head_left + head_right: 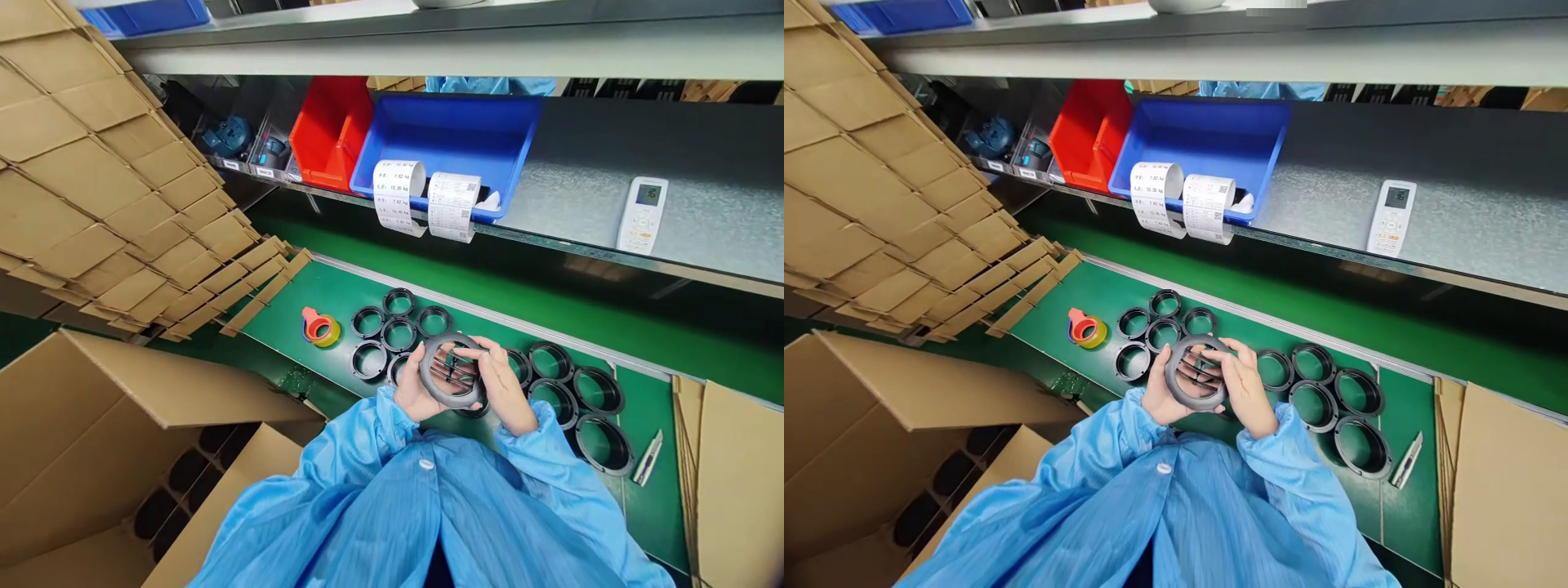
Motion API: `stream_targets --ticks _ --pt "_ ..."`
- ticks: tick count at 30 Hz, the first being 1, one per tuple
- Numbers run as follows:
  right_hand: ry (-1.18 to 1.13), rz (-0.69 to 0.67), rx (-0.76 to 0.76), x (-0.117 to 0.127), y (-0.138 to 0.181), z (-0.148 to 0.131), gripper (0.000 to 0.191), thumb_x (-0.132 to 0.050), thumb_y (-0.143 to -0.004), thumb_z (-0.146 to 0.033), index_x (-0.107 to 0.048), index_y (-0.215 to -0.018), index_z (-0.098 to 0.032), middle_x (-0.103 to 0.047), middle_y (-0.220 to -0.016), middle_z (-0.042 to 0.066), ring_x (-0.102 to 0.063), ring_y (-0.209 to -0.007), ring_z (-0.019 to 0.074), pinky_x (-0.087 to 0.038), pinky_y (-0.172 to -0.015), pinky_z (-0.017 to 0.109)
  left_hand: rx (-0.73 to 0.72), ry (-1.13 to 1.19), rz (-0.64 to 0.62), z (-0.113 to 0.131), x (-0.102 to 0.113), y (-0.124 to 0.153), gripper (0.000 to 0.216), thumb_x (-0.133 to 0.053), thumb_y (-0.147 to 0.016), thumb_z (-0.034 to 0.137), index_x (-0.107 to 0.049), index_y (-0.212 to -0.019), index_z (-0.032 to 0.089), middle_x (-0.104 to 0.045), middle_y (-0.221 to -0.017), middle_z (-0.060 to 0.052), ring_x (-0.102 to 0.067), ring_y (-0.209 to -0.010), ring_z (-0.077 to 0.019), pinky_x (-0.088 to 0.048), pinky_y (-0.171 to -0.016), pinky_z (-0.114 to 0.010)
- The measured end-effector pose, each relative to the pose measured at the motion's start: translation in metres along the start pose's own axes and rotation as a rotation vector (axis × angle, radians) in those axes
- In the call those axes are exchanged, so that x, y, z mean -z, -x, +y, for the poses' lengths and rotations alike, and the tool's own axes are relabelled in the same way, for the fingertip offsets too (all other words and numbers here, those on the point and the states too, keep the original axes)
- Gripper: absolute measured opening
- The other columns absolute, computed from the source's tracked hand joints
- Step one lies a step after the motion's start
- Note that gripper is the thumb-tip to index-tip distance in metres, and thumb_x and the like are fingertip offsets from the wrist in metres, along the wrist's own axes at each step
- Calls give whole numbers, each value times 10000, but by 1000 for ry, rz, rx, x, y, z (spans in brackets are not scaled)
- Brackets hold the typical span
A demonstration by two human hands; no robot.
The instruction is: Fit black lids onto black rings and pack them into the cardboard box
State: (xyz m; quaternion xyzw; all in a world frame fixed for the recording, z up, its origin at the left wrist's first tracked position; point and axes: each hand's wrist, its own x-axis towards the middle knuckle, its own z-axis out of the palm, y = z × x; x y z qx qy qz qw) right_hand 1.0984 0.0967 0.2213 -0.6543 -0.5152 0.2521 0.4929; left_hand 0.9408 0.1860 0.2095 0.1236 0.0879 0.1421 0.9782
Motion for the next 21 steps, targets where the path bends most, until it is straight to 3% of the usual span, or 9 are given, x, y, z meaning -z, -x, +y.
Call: stream_targets --ticks 5,11,14,18,21 --pt "-129 12 -152 4 7 8 603 -296 -993 -639 -762 -1098 -271 -557 -1342 81 -422 -1335 249 -267 -1199 461 84 29 -7 -6 -4 -5 759 -498 -855 754 -575 -1346 181 -603 -1332 -217 -591 -1187 -417 -443 -950 -606" --pt "-145 14 -186 11 14 14 620 -256 -1008 -616 -756 -1109 -264 -552 -1355 83 -441 -1328 240 -309 -1189 462 86 50 47 -16 -7 -9 774 -435 -887 748 -553 -1374 158 -614 -1318 -225 -585 -1202 -417 -418 -978 -626" --pt "37 13 -37 9 24 18 578 -243 -1018 -579 -666 -1297 -300 -443 -1485 72 -375 -1379 267 -301 -1189 515 79 78 112 -18 -5 -12 736 -476 -878 736 -586 -1327 163 -644 -1281 -202 -600 -1187 -391 -437 -987 -594" --pt "372 -204 282 -6 46 39 554 -458 -970 -555 -518 -1459 -303 -326 -1595 76 -230 -1457 326 -284 -1194 559 40 136 331 -26 14 -12 559 -500 -911 642 -675 -1146 166 -721 -1123 -136 -631 -1153 -328 -465 -1004 -499" --pt "380 -281 236 -21 59 68 656 -506 -942 -564 -434 -1517 -256 -213 -1639 124 -177 -1490 350 -305 -1178 583 121 143 434 -40 33 -7 531 -505 -915 614 -690 -1101 152 -743 -1040 -122 -656 -1112 -311 -470 -1007 -467"
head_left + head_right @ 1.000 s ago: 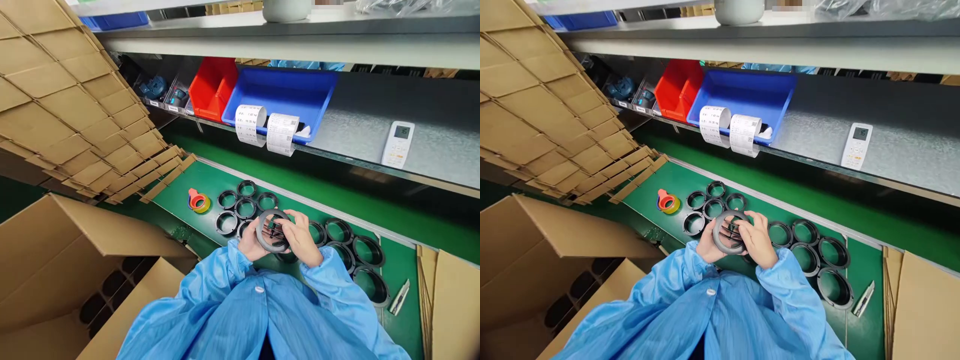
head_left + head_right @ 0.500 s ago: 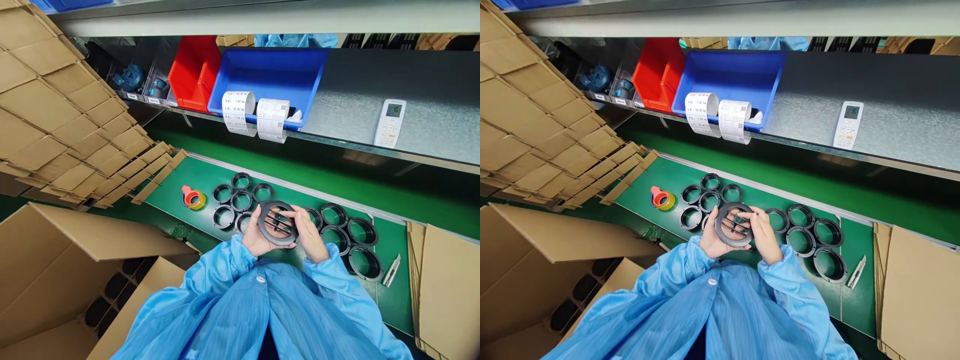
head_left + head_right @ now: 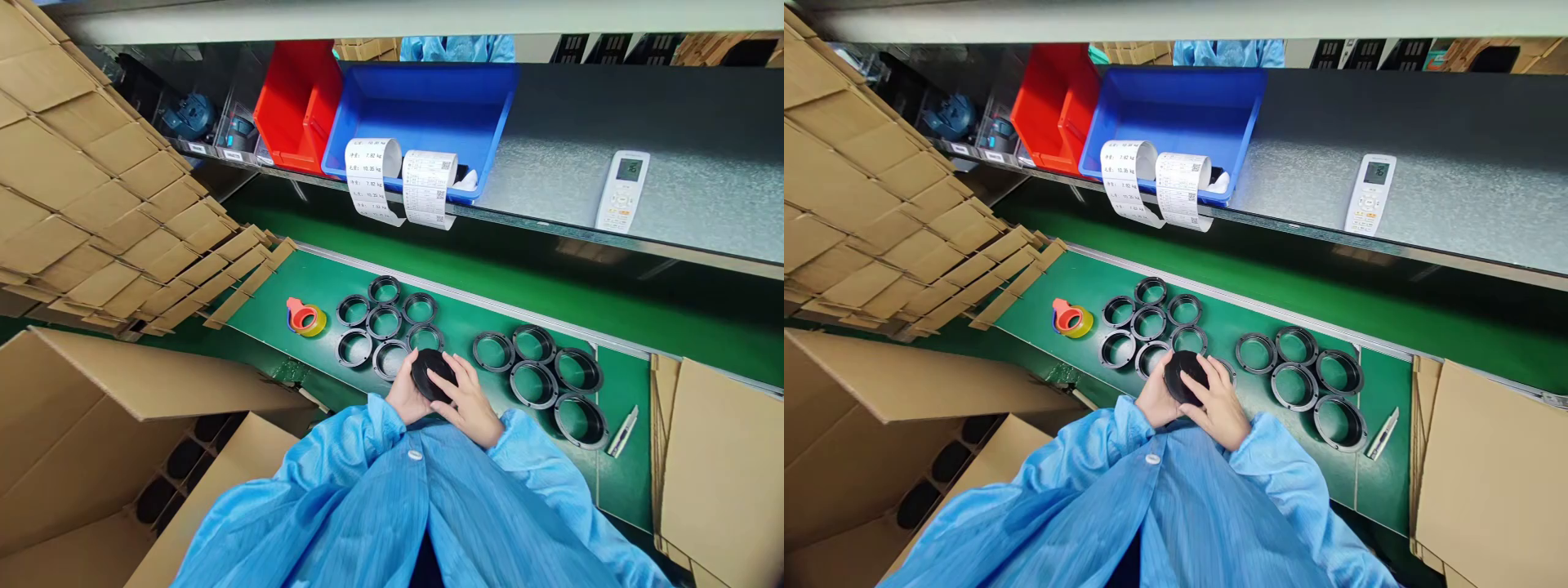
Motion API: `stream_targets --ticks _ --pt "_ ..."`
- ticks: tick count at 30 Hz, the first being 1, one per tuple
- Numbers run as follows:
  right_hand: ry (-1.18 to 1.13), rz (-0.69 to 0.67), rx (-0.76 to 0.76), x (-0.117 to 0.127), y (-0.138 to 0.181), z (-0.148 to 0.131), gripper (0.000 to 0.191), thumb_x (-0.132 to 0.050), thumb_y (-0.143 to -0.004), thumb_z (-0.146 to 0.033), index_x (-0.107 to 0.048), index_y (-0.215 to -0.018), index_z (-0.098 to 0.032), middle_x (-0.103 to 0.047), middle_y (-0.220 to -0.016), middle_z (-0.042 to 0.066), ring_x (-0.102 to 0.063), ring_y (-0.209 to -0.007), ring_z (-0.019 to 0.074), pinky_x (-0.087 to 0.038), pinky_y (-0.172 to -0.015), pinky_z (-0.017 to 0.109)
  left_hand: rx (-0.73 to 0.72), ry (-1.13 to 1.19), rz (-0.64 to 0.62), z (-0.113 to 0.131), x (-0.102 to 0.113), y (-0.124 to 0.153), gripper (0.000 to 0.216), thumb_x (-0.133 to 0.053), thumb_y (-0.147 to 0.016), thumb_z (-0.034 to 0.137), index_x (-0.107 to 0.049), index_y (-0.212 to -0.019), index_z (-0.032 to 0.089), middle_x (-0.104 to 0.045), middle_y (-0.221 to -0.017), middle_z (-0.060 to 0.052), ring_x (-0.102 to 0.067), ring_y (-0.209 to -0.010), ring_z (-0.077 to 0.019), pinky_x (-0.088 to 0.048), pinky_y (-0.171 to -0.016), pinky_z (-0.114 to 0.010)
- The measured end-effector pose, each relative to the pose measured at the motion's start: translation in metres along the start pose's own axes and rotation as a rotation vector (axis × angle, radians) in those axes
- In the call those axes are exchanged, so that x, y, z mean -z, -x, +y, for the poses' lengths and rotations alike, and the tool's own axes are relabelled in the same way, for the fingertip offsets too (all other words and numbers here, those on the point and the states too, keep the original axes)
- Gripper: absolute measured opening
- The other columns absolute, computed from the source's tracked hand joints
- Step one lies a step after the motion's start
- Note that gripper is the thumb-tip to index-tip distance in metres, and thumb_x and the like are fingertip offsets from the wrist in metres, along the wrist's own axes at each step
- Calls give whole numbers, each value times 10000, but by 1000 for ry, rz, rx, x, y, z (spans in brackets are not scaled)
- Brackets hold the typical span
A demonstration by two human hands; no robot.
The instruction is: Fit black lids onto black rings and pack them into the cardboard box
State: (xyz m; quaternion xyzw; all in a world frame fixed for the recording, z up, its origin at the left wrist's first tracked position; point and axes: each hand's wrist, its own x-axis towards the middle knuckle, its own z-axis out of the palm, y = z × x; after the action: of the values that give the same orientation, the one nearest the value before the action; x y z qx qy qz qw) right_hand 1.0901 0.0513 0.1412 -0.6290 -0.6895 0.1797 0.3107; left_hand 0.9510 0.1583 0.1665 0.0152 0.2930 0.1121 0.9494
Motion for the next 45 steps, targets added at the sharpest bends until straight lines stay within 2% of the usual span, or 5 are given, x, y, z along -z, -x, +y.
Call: stream_targets --ticks 4,16,26,37,45 --pt "-135 -117 -127 -28 9 25 958 -540 -880 -638 -155 -1609 -149 -99 -1651 207 -126 -1521 367 -271 -1190 597 27 -35 32 -12 17 -3 582 -541 -886 628 -678 -1161 135 -741 -1067 -144 -663 -1107 -326 -451 -1027 -476" --pt "-192 -291 -157 -40 9 20 1077 -674 -778 -595 -132 -1607 -174 -72 -1634 225 -124 -1512 390 -260 -1183 577 19 -98 107 -22 43 -6 640 -579 -881 589 -597 -1325 130 -716 -1156 -149 -655 -1116 -329 -478 -994 -446" --pt "272 25 -385 -71 3 79 1105 -781 -619 -545 -339 -1534 -112 -294 -1509 245 -278 -1379 446 -175 -1177 610 -95 -287 498 1 67 10 642 -609 -899 506 -439 -1421 174 -492 -1443 -205 -486 -1351 -290 -415 -1092 -415" --pt "500 -19 -311 -89 -9 64 817 -433 -944 -612 -309 -1564 -96 -181 -1625 250 -170 -1506 382 -61 -1200 586 -128 -193 782 16 93 44 233 -530 -954 274 -629 -1075 100 -686 -1135 -153 -697 -899 -183 -555 -909 -294" --pt "394 -297 -577 -65 -16 47 1293 -877 -523 -367 -176 -1602 -242 -162 -1632 231 -216 -1466 439 -228 -1126 600 -74 -451 681 15 87 21 171 -560 -922 211 -617 -1073 154 -669 -1176 -124 -683 -971 -171 -541 -871 -265"
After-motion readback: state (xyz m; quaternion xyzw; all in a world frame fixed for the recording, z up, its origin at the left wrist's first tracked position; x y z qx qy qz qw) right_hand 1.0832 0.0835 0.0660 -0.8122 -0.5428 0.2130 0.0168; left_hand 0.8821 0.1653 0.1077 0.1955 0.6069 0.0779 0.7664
